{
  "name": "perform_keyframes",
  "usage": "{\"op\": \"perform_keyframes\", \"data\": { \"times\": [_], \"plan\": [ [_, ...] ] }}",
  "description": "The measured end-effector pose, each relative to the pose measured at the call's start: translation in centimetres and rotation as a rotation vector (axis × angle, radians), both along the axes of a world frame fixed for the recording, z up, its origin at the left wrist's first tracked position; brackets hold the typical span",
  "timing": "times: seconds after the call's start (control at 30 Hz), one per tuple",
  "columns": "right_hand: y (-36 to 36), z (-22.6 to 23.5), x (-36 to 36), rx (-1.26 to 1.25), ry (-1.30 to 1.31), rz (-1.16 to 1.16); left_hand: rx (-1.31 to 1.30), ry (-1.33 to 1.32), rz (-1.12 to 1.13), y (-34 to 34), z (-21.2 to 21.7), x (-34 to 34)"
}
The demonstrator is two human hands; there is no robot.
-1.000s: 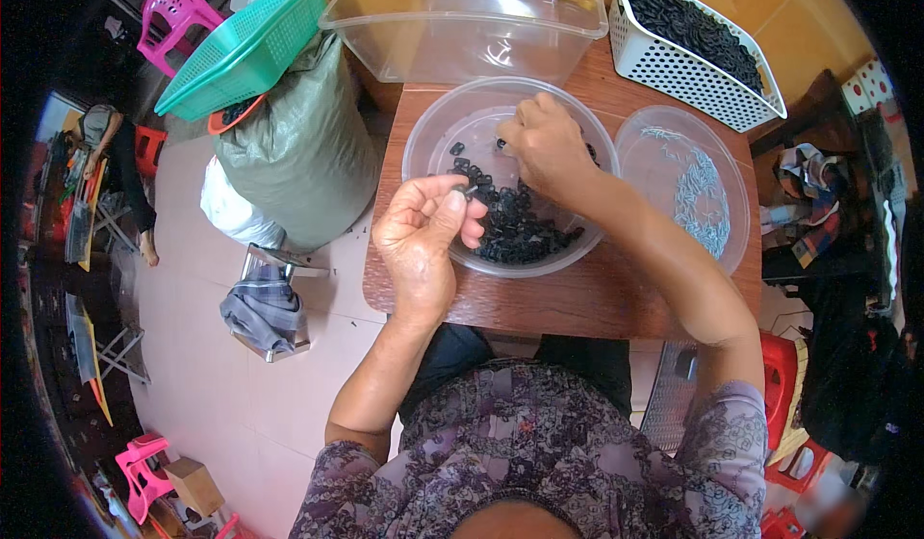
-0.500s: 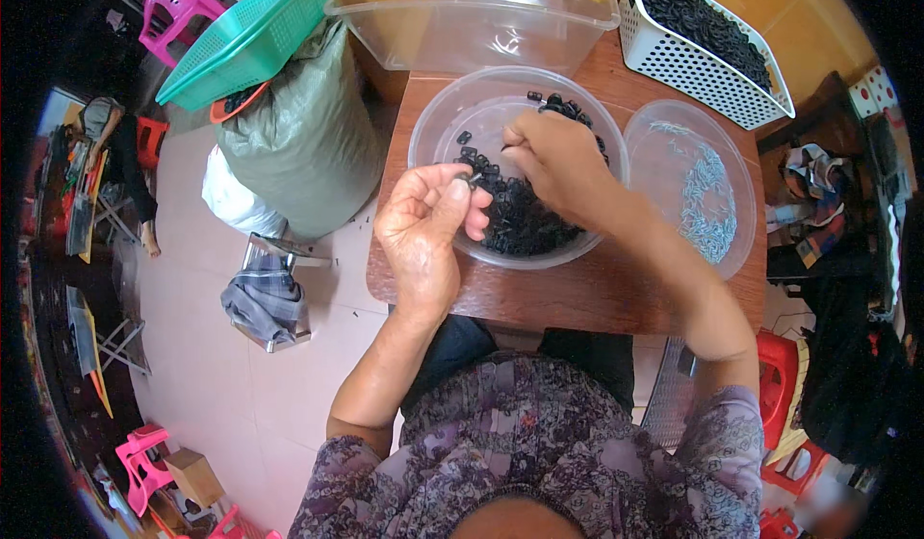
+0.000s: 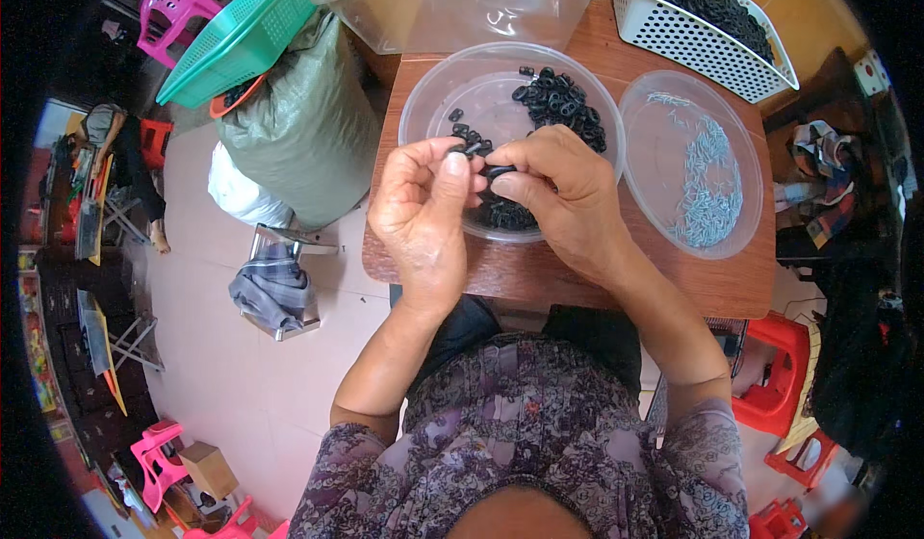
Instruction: Manually joining circular black plastic components.
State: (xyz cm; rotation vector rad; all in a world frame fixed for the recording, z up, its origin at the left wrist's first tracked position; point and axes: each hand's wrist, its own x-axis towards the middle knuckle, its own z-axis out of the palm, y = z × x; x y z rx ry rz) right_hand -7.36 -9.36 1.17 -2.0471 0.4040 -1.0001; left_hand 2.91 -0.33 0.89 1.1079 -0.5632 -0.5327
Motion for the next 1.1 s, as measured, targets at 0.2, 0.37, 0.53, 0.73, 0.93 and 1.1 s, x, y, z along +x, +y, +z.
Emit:
{"op": "perform_keyframes", "data": {
  "times": [0.2, 0.37, 0.53, 0.73, 0.93, 1.1],
  "plan": [
    [1.1, -0.3, -0.7, 0.444, -0.03, -0.004, -0.013, -0.012, -0.052, 0.4, -0.1, -0.7],
    [1.4, -0.4, -1.2, 0.62, -0.09, 0.019, -0.006, 0.059, -0.046, 0.7, -0.1, -0.6],
    [0.7, -0.1, -1.4, 0.938, -0.104, 0.028, 0.017, 0.042, -0.066, 0.9, 0.2, -0.7],
    [1.0, -0.1, -1.1, 1.022, -0.208, 0.053, 0.037, 0.067, -0.057, 0.9, 1.0, -1.4],
    [1.2, 0.3, -1.3, 1.057, -0.209, 0.089, -0.007, 0.076, -0.051, 0.6, 0.7, -1.3],
    [1.7, 0.9, -1.5, 0.984, -0.184, 0.157, -0.017, 0.079, -0.085, 0.7, 0.6, -1.4]
  ]
}}
